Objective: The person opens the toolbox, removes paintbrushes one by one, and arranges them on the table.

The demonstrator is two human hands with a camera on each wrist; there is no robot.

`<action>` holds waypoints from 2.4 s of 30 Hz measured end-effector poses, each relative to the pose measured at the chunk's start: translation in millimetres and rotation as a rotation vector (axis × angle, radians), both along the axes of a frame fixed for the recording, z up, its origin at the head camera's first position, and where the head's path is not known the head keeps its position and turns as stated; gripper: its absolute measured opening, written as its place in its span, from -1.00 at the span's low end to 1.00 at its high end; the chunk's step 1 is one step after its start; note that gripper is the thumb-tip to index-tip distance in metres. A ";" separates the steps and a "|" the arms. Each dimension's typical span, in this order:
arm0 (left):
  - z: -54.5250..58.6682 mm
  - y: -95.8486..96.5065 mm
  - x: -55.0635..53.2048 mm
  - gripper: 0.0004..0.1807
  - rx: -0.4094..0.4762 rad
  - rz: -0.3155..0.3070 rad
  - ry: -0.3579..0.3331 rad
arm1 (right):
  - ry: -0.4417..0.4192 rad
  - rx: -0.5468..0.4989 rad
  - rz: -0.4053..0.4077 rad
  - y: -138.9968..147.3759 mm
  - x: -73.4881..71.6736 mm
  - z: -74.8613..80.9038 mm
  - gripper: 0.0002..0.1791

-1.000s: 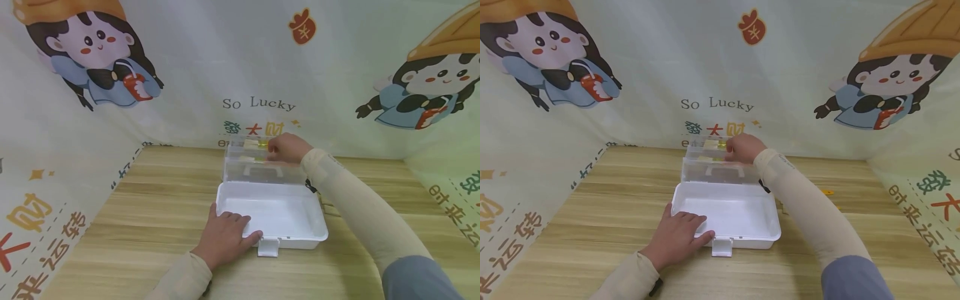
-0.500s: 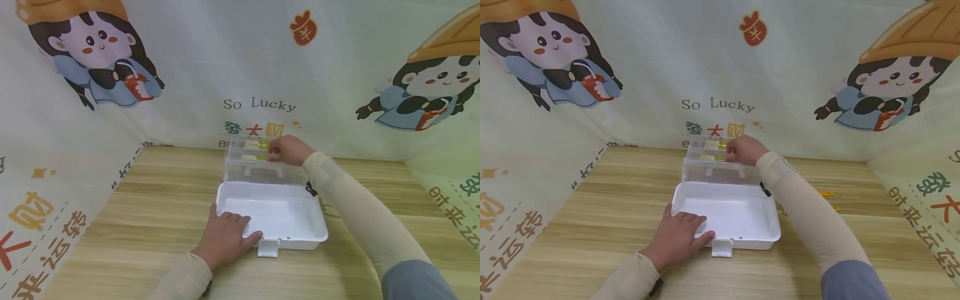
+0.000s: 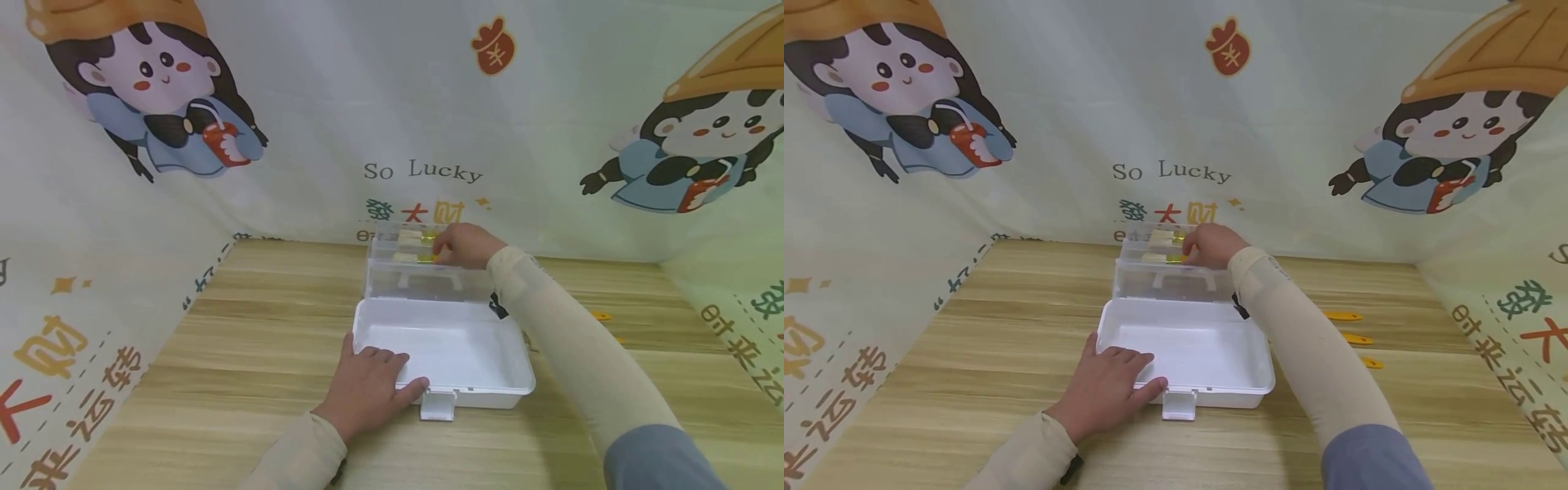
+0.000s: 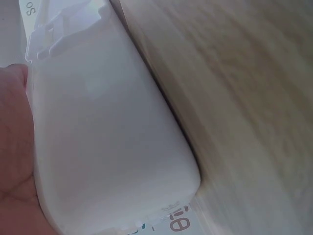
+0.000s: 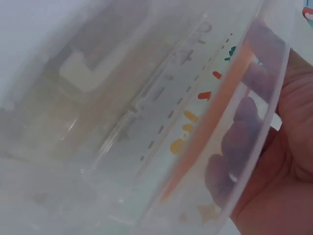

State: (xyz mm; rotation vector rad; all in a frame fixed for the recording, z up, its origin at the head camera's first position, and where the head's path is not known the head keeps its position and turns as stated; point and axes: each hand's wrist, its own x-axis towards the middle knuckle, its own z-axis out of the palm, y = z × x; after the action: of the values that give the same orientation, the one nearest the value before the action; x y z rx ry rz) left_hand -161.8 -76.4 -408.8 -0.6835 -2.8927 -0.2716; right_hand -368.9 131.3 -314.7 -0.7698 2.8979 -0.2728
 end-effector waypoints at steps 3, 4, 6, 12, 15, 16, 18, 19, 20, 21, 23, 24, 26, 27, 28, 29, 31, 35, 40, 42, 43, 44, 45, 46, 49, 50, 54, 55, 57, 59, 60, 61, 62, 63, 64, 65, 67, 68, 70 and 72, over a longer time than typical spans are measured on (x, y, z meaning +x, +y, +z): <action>-0.3 -0.5 -0.3 -0.30 0.002 0.001 0.001 | 0.014 -0.008 -0.020 -1.2 2.5 -0.6 -0.76; -0.7 -0.7 -0.7 -0.30 0.004 0.001 0.002 | 0.017 -0.012 -0.024 -0.9 3.2 -0.7 -0.76; -1.4 -0.8 -1.2 -0.30 0.008 -0.004 0.003 | 0.022 -0.019 -0.026 0.1 4.5 -0.9 -0.77; -4.5 0.3 -2.1 -0.28 0.012 -0.012 -0.006 | 0.005 -0.092 -0.009 8.4 6.4 -0.7 -0.78; -5.8 1.5 -2.2 -0.28 0.011 -0.014 -0.012 | -0.014 -0.133 -0.006 15.5 5.4 -1.0 -0.78; -5.9 1.8 -2.0 -0.28 0.013 -0.016 -0.012 | -0.017 -0.144 -0.005 18.0 4.9 -0.8 -0.77; -5.8 2.2 -1.6 -0.29 0.012 -0.017 -0.009 | -0.022 -0.159 0.009 22.8 6.2 1.8 -0.74; -5.7 2.1 -1.4 -0.29 0.013 -0.017 -0.006 | -0.018 -0.164 0.014 25.0 7.2 3.6 -0.72; -5.6 2.1 -1.3 -0.30 0.013 -0.016 -0.002 | -0.009 -0.168 0.024 27.4 8.7 5.6 -0.71; -5.3 1.9 -1.0 -0.30 0.012 -0.016 0.001 | -0.005 -0.176 0.030 29.2 11.0 8.3 -0.70; -4.9 1.4 -0.6 -0.30 0.010 -0.013 0.004 | 0.005 -0.193 0.036 33.1 16.4 14.0 -0.68; -4.7 1.1 -0.2 -0.29 0.007 -0.011 0.001 | 0.014 -0.201 0.037 35.0 18.8 16.3 -0.67; -4.5 0.4 0.5 -0.28 0.005 -0.007 -0.006 | 0.029 -0.222 0.043 38.8 24.0 20.4 -0.67; -4.5 0.2 0.7 -0.27 0.003 -0.005 -0.011 | 0.037 -0.230 0.044 40.9 27.0 22.2 -0.67; -4.6 0.0 0.8 -0.26 0.002 -0.004 -0.014 | 0.049 -0.237 0.044 43.4 29.9 23.8 -0.68; -4.7 -0.2 0.9 -0.25 0.001 -0.003 -0.017 | 0.060 -0.245 0.042 46.1 32.8 25.1 -0.68; -5.1 -0.3 0.6 -0.24 0.001 -0.003 -0.015 | 0.080 -0.259 0.036 51.9 39.0 27.5 -0.70; -5.0 -0.4 -0.1 -0.24 0.001 -0.005 -0.003 | 0.103 -0.279 0.021 65.4 52.5 30.7 -0.73; -4.5 -0.6 0.7 -0.25 -0.001 -0.005 -0.011 | 0.116 -0.257 0.000 86.1 73.6 26.9 -0.73; -5.0 -0.4 1.5 -0.24 0.003 -0.006 -0.021 | 0.121 -0.248 -0.006 96.9 82.7 22.1 -0.74; -5.0 -0.4 2.2 -0.24 0.006 -0.005 -0.025 | 0.121 -0.243 -0.008 102.4 87.2 19.8 -0.74; -5.1 -0.6 2.8 -0.24 0.009 -0.004 -0.025 | 0.119 -0.239 -0.009 107.9 91.9 17.6 -0.74; -5.2 -0.7 3.2 -0.25 0.011 -0.003 -0.022 | 0.122 -0.232 -0.008 113.9 96.1 15.2 -0.75; -5.0 -0.9 3.6 -0.25 0.015 -0.002 -0.020 | 0.123 -0.230 -0.008 120.0 100.3 12.9 -0.77; -3.5 -1.7 4.4 -0.26 0.024 -0.002 -0.009 | 0.118 -0.207 -0.018 138.5 112.8 6.1 -0.81; -3.2 -1.9 4.4 -0.27 0.024 -0.003 -0.004 | 0.117 -0.196 -0.023 144.7 116.8 3.5 -0.82; -3.1 -2.6 3.9 -0.27 0.019 -0.002 0.006 | 0.108 -0.152 -0.040 167.2 132.0 -9.1 -0.87; -3.2 -2.7 3.6 -0.28 0.017 -0.001 0.009 | 0.099 -0.148 -0.046 172.2 135.5 -12.6 -0.87; -3.6 -2.9 3.2 -0.28 0.017 0.000 0.013 | 0.087 -0.135 -0.049 181.2 141.0 -20.8 -0.87; -4.2 -3.3 2.8 -0.28 0.015 0.004 0.011 | 0.066 -0.131 -0.053 188.8 145.6 -29.7 -0.86; -4.4 -3.5 2.8 -0.28 0.015 0.006 0.009 | 0.052 -0.127 -0.057 191.8 147.6 -34.2 -0.85; -4.4 -3.8 2.8 -0.28 0.017 0.008 0.007 | 0.045 -0.117 -0.053 194.8 149.3 -38.7 -0.85; -4.6 -4.1 2.6 -0.29 0.018 0.010 0.005 | 0.046 -0.108 -0.044 196.7 151.0 -42.9 -0.85; -4.6 -4.3 2.3 -0.29 0.018 0.012 0.004 | 0.042 -0.108 -0.036 198.4 152.6 -46.8 -0.84; -4.7 -4.6 1.9 -0.29 0.015 0.014 0.007 | 0.042 -0.101 -0.032 199.6 154.0 -50.5 -0.84; -4.8 -4.7 1.4 -0.30 0.013 0.014 0.010 | 0.040 -0.099 -0.027 200.3 155.3 -53.7 -0.83; -4.8 -4.8 0.4 -0.30 0.008 0.012 0.017 | 0.061 -0.091 -0.007 201.4 157.4 -60.0 -0.82; -4.9 -4.8 -0.1 -0.31 0.004 0.011 0.021 | 0.068 -0.089 0.000 201.3 158.2 -63.0 -0.81; -5.1 -4.6 -0.9 -0.31 -0.001 0.009 0.022 | 0.071 -0.089 0.015 202.6 159.2 -68.6 -0.80; -4.9 -4.1 -0.9 -0.30 0.001 0.005 0.016 | 0.066 -0.091 0.023 203.3 160.0 -73.6 -0.80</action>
State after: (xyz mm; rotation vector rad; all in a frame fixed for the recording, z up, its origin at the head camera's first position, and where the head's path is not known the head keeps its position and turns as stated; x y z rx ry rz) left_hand -162.7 -80.5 -413.7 -0.6751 -2.8784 -0.2649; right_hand -208.9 334.7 -388.3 -0.8414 2.9544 -0.3867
